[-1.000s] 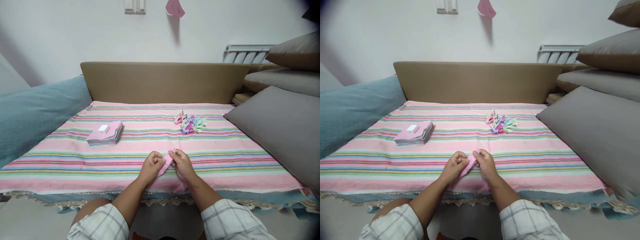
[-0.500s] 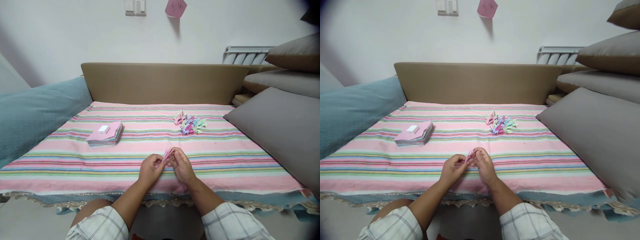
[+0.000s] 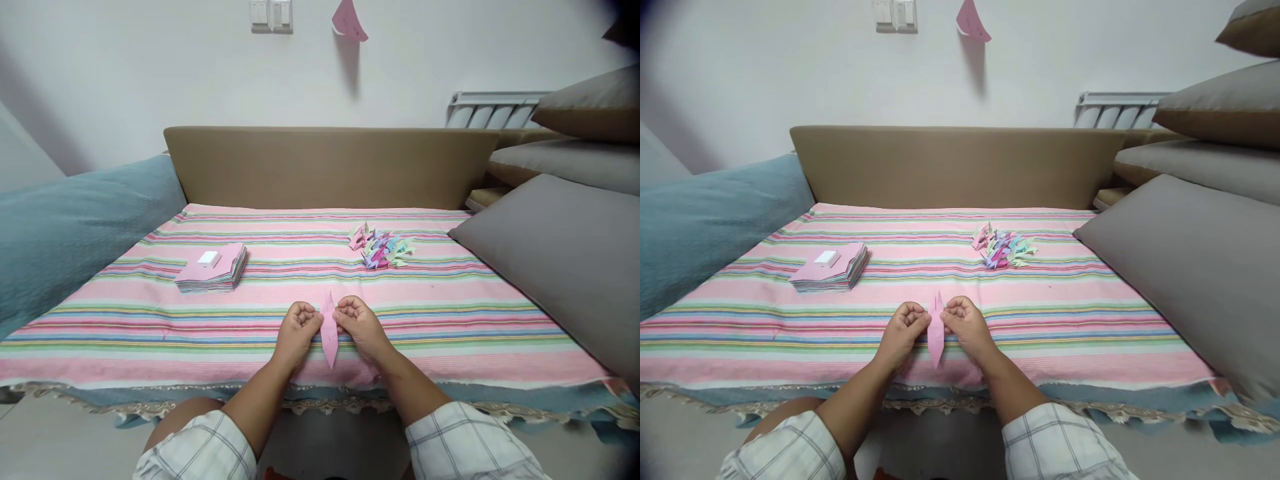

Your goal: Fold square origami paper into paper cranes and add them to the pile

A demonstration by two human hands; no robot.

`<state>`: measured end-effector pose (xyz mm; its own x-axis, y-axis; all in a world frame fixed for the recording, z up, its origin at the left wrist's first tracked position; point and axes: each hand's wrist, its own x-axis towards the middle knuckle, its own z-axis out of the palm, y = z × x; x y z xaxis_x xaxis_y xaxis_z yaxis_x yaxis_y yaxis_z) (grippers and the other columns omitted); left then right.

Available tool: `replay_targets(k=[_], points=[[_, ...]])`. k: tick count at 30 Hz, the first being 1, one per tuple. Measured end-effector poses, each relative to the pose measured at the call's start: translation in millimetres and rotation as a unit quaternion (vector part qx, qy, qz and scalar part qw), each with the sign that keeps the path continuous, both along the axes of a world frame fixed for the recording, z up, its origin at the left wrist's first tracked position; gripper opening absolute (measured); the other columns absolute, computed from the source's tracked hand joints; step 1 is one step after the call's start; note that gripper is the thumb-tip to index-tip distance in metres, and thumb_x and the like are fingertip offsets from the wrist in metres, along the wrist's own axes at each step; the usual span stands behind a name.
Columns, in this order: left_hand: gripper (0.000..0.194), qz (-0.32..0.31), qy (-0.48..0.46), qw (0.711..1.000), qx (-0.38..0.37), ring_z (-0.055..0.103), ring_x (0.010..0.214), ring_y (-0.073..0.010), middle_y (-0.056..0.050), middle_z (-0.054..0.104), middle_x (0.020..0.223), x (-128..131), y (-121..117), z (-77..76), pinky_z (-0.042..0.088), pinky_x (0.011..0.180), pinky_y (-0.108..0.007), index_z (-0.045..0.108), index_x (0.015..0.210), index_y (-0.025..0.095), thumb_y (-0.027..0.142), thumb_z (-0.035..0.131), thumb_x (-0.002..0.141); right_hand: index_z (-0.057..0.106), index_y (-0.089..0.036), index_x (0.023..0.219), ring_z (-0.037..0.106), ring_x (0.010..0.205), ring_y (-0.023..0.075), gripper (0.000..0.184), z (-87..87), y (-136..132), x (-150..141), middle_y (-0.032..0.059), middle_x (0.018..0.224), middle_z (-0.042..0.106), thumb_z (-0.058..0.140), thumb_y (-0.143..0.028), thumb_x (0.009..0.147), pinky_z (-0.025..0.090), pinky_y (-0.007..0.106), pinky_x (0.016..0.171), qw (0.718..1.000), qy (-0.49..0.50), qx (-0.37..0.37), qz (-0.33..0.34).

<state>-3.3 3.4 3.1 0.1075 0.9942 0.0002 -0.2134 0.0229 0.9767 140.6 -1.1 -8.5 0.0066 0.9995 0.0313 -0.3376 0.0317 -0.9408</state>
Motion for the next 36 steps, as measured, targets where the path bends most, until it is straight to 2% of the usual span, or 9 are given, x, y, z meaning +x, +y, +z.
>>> replay_targets(k=[3,6,11,15,19,23,27,31,36], points=[[0.025,-0.011,0.131,0.989,0.065,0.046,0.052,-0.0086,0.006,0.05,0.059,-7,5,-3.2,0.032,0.053,-0.02,0.046,0.072,0.02,0.029,0.068,0.064,0.049,-0.021,0.077,0.046,0.049,0.0077,0.028,-1.5,0,2,-0.0065,0.061,0.051,0.07,-0.032,0.062,0.039,0.021,0.048,0.997,-0.078,0.009,0.002],[0.016,-0.012,0.302,0.945,0.124,0.045,0.051,-0.0106,0.006,0.05,0.057,-13,7,-5.1,0.028,0.052,-0.022,0.047,0.07,0.021,0.026,0.062,0.069,0.053,-0.021,0.077,0.044,0.048,0.0091,0.016,-6.4,0,3,-0.0059,0.058,0.05,0.064,-0.028,0.067,0.037,0.022,0.048,0.976,-0.215,0.042,-0.015],[0.007,-0.007,0.506,0.834,0.22,0.047,0.059,-0.0156,0.002,0.052,0.061,-13,3,-7.0,0.026,0.055,-0.025,0.051,0.069,0.021,0.022,0.056,0.073,0.058,-0.02,0.075,0.051,0.062,0.0134,0.005,-10.6,0,4,0.0005,0.074,0.055,0.057,-0.017,0.071,0.041,0.028,0.061,0.897,-0.417,0.135,-0.048],[0.006,-0.019,0.554,0.765,0.328,0.049,0.076,-0.0194,-0.004,0.056,0.076,-9,4,-11.4,0.034,0.067,-0.029,0.053,0.072,0.019,0.016,0.051,0.077,0.06,-0.021,0.073,0.053,0.074,0.0165,0.012,-9.9,0,9,0.0028,0.077,0.059,0.053,-0.012,0.076,0.041,0.03,0.069,0.829,-0.505,0.24,-0.014],[0.017,-0.076,0.547,0.754,0.354,0.05,0.075,-0.0184,-0.004,0.059,0.074,-10,6,-12.7,0.038,0.072,-0.03,0.056,0.074,0.019,0.015,0.043,0.083,0.062,-0.022,0.078,0.055,0.081,0.0172,0.021,-10.5,1,21,0.0021,0.082,0.066,0.05,-0.005,0.076,0.042,0.031,0.076,0.781,-0.544,0.302,0.057],[0.019,-0.133,0.543,0.747,0.359,0.052,0.086,-0.0197,-0.003,0.063,0.088,-19,4,-6.2,0.039,0.08,-0.033,0.058,0.087,0.021,0.01,0.048,0.075,0.063,-0.022,0.087,0.056,0.089,0.0177,0.025,-5.1,-3,31,0.0014,0.092,0.067,0.05,-0.005,0.075,0.042,0.033,0.082,0.762,-0.553,0.318,0.108],[0.027,-0.165,0.545,0.738,0.361,0.051,0.094,-0.022,-0.003,0.061,0.098,-26,2,0.6,0.039,0.083,-0.034,0.058,0.094,0.022,0.019,0.06,0.068,0.062,-0.024,0.094,0.056,0.095,0.0186,0.026,2.4,-6,35,0.0008,0.098,0.067,0.055,-0.011,0.073,0.042,0.034,0.086,0.762,-0.547,0.317,0.141],[0.017,-0.158,0.541,0.742,0.364,0.054,0.089,-0.021,-0.004,0.064,0.09,-27,3,-0.2,0.04,0.08,-0.033,0.059,0.087,0.021,0.03,0.059,0.074,0.062,-0.024,0.095,0.056,0.095,0.018,0.025,2.2,-5,36,0.0008,0.099,0.067,0.06,-0.016,0.071,0.042,0.032,0.086,0.772,-0.534,0.315,0.14],[0.011,-0.149,0.52,0.754,0.374,0.057,0.083,-0.0194,-0.004,0.065,0.078,-26,9,-5.6,0.041,0.078,-0.032,0.063,0.079,0.021,0.028,0.054,0.08,0.063,-0.023,0.091,0.056,0.093,0.0168,0.016,-4.0,-2,33,0.002,0.096,0.067,0.063,-0.02,0.075,0.041,0.031,0.085,0.779,-0.532,0.311,0.119]])
